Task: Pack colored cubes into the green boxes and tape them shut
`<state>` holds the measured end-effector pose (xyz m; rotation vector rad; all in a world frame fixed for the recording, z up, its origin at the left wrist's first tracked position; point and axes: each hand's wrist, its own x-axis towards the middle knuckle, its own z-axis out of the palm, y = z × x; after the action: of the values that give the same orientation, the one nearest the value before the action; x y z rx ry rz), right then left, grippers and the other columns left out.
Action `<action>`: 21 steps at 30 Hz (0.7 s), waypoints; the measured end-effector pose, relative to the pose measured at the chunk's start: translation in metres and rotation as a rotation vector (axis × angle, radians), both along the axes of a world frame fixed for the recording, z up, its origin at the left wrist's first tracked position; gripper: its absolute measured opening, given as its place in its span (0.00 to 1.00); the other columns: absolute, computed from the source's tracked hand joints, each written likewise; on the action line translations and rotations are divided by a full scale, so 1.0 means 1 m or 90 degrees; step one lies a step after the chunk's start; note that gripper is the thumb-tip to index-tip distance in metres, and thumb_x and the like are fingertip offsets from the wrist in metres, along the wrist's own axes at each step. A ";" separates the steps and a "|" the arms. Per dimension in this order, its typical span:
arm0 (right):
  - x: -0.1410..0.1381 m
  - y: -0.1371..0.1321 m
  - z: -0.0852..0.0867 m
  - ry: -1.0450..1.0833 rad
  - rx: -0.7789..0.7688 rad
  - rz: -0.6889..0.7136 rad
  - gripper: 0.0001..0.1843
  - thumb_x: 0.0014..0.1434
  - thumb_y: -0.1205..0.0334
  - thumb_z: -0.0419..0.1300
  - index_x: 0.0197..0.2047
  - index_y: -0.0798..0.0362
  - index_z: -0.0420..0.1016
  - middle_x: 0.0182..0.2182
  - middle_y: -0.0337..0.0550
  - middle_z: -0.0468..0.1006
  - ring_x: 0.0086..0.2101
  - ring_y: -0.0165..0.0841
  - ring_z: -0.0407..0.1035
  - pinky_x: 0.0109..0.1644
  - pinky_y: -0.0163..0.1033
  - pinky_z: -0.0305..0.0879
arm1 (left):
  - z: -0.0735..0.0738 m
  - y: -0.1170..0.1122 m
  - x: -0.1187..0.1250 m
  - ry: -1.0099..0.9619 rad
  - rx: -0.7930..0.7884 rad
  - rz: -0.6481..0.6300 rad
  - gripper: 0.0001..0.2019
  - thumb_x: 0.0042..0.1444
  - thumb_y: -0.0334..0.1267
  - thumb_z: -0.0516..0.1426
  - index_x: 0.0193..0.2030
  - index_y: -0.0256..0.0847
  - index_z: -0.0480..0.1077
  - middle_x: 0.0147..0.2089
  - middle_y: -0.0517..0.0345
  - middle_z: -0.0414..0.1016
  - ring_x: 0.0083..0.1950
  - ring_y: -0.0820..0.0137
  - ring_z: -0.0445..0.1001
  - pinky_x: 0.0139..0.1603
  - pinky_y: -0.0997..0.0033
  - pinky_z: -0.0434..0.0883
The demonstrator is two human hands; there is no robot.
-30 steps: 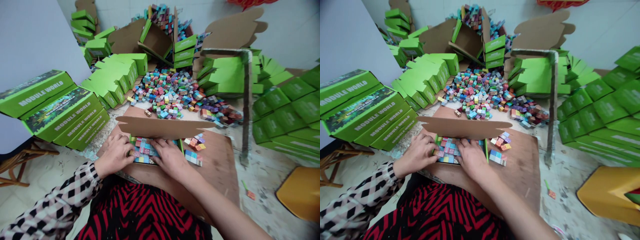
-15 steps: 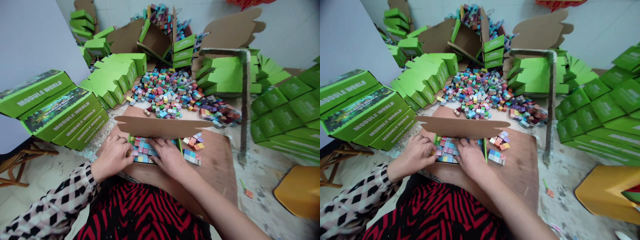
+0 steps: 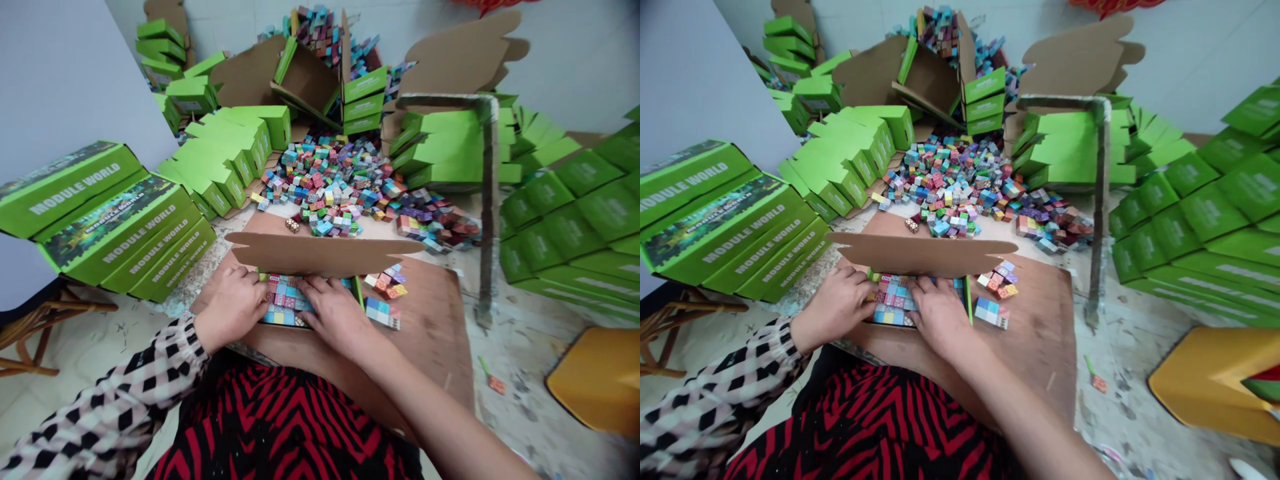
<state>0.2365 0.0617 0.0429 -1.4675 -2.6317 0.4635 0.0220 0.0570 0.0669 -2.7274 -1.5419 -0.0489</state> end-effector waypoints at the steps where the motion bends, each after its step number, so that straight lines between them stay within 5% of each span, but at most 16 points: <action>1: 0.000 0.000 0.000 0.003 0.001 -0.001 0.30 0.58 0.60 0.59 0.64 0.52 0.63 0.55 0.52 0.70 0.50 0.46 0.61 0.53 0.51 0.63 | -0.001 0.001 -0.001 -0.021 -0.010 -0.002 0.09 0.56 0.39 0.58 0.41 0.40 0.76 0.35 0.50 0.75 0.42 0.57 0.69 0.44 0.56 0.63; 11: 0.000 0.000 0.001 0.007 -0.003 -0.004 0.31 0.58 0.61 0.59 0.64 0.54 0.62 0.56 0.52 0.69 0.52 0.47 0.61 0.55 0.51 0.62 | -0.007 0.002 -0.012 -0.139 -0.030 -0.039 0.10 0.58 0.38 0.59 0.45 0.40 0.75 0.39 0.51 0.77 0.43 0.60 0.72 0.47 0.58 0.67; 21: 0.001 0.000 0.001 0.019 -0.012 -0.006 0.32 0.57 0.61 0.60 0.65 0.54 0.62 0.57 0.52 0.68 0.54 0.47 0.60 0.56 0.52 0.61 | -0.007 -0.011 -0.013 -0.501 -0.209 0.106 0.11 0.57 0.40 0.58 0.44 0.40 0.76 0.37 0.56 0.76 0.37 0.70 0.75 0.37 0.72 0.72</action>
<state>0.2379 0.0622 0.0442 -1.4668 -2.6035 0.5069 0.0087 0.0456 0.0600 -2.9839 -2.0854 -1.0711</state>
